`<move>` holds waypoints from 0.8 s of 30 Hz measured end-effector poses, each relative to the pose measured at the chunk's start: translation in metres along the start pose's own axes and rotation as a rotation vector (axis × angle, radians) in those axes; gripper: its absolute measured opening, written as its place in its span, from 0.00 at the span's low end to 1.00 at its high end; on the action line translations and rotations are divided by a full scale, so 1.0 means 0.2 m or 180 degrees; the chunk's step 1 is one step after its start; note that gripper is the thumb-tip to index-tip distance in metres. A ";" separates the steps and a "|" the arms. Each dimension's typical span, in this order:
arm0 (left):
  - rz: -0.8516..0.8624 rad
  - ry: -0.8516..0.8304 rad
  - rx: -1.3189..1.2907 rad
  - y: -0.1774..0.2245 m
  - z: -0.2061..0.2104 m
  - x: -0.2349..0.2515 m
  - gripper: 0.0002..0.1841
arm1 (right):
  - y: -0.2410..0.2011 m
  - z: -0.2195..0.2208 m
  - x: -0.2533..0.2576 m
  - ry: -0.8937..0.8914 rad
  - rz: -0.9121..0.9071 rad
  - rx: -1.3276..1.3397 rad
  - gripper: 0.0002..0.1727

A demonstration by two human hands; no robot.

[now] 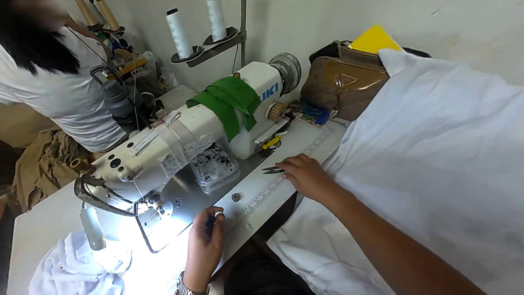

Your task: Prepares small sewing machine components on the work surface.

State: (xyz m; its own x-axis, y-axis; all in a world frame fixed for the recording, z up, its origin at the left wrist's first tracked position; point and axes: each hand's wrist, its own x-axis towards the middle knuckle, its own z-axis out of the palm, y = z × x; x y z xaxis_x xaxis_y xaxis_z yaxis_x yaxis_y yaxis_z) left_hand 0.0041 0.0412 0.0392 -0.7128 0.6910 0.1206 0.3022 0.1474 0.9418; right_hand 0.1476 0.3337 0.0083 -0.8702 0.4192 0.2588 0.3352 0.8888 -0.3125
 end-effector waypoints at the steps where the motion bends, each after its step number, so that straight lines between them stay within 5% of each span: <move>1: 0.0007 0.0000 0.0038 0.00 0.00 0.01 0.09 | 0.00 0.00 0.00 -0.0040 -0.0086 -0.0232 0.15; 4: -0.0020 -0.0017 0.0096 0.02 -0.01 0.03 0.10 | -0.01 0.01 0.00 0.0044 -0.0207 -0.0674 0.15; 9: 0.0047 -0.0060 0.0087 0.01 0.01 0.06 0.10 | -0.02 -0.04 -0.01 0.0370 0.0330 0.0086 0.11; 13: -0.0010 -0.0083 0.0081 0.03 0.02 0.07 0.11 | -0.19 -0.18 -0.07 -0.0386 0.1021 0.1394 0.16; 17: 0.0016 -0.0083 0.0123 0.04 0.02 0.09 0.10 | -0.33 -0.16 -0.15 -0.1487 0.0485 0.2404 0.11; 24: 0.0062 -0.0086 0.0108 0.05 0.03 0.08 0.10 | -0.46 -0.08 -0.10 -0.1880 0.0174 0.1658 0.18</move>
State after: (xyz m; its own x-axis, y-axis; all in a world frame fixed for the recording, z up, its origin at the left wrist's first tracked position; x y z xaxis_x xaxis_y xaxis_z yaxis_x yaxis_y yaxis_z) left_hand -0.0012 0.0574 0.0486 -0.6893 0.7127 0.1300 0.3376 0.1573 0.9280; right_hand 0.1413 0.2470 0.0468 -0.9541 0.1623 -0.2518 0.2977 0.6074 -0.7365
